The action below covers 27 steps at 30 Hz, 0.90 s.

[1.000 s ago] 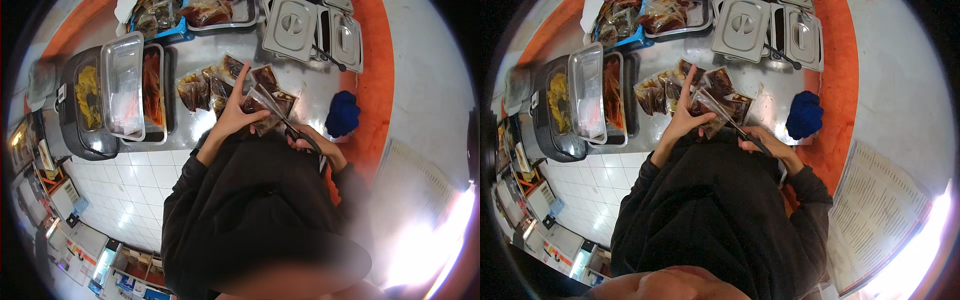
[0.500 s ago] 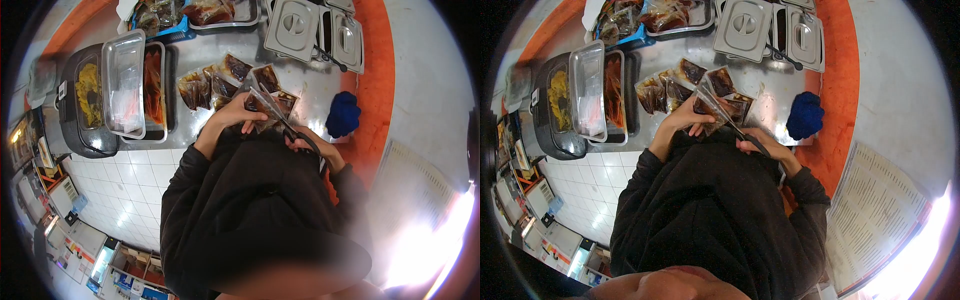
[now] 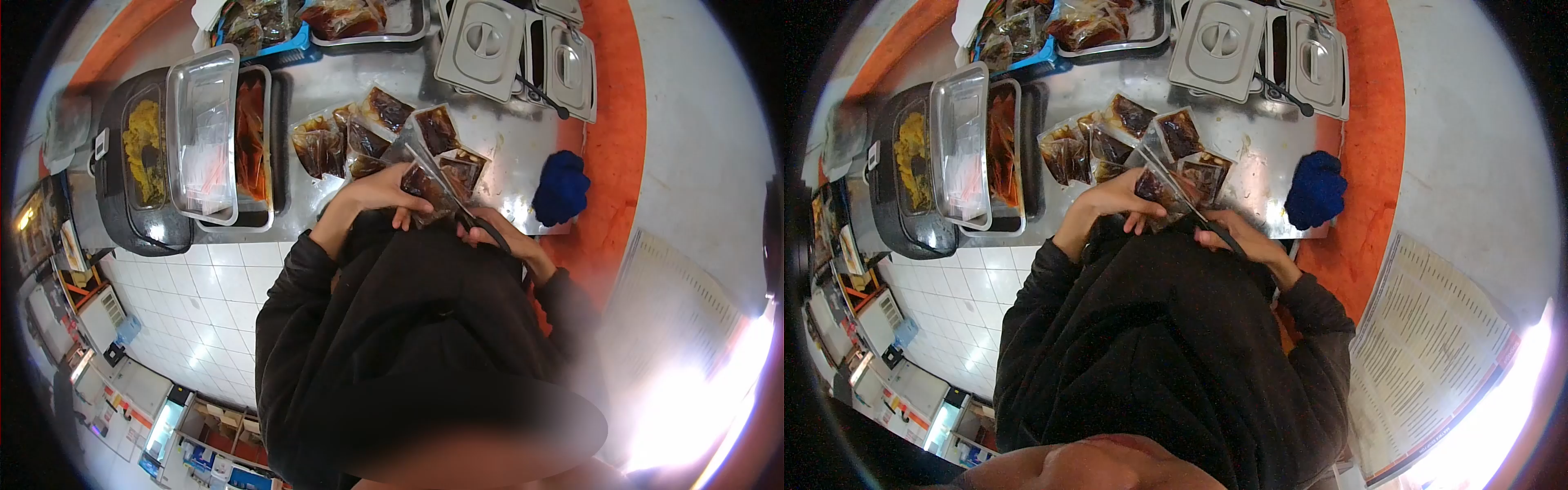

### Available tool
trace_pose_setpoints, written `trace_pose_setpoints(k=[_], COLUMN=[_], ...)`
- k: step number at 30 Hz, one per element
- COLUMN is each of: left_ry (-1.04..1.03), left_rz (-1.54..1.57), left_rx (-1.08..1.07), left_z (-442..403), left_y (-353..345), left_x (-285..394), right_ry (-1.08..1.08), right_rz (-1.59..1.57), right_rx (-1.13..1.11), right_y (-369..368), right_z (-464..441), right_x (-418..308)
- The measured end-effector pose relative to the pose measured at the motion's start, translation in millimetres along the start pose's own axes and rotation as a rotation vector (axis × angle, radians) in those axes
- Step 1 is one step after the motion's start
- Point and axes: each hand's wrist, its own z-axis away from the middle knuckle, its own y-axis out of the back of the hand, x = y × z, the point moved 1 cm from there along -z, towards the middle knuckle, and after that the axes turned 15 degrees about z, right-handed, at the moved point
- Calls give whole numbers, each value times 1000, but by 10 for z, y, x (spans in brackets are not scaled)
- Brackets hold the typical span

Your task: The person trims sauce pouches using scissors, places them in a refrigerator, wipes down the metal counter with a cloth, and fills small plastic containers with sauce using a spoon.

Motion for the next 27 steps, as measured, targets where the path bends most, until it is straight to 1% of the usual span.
trace_pose_setpoints(k=[1,2,4,8,10,14,16,18,20,21,23,25,27], left_ry=[6,13,5,10,26,60,48,36,51,54,19,34,49], left_rz=[12,24,27,11,12,-10,-27,-42,239,237,17,-35,-86], left_rx=[-56,-111,-86,-64,-82,-85,-91,-95,-26,-28,-129,-152,-177], left_z=[-35,-56,-59,-41,-51,-45,-32,-17,-19,-39,-75,-76,-78], left_y=[-39,-66,-62,-80,-91,-109,-123,-144,-163,-145,-115,-130,-124], left_x=[-28,-51,-76,-60,-69,-22,-3,31,78,70,51,59,56], right_ry=[57,57,-78,-104,14,27,-73,-83,-94,-92,-89,7,21], right_rz=[-35,-35,-56,-27,-108,-122,-84,-64,-46,-32,-17,-81,-97], right_rx=[42,44,10,-45,33,99,40,56,75,81,88,75,59], right_y=[-21,-20,-7,-1,-54,-75,-44,-47,-49,-44,-33,-30,-30], right_z=[-13,-9,-15,-26,-62,-104,-107,-112,-116,-114,-106,-98,-122], right_x=[-19,-5,57,109,91,113,128,197,218,210,170,95,54])
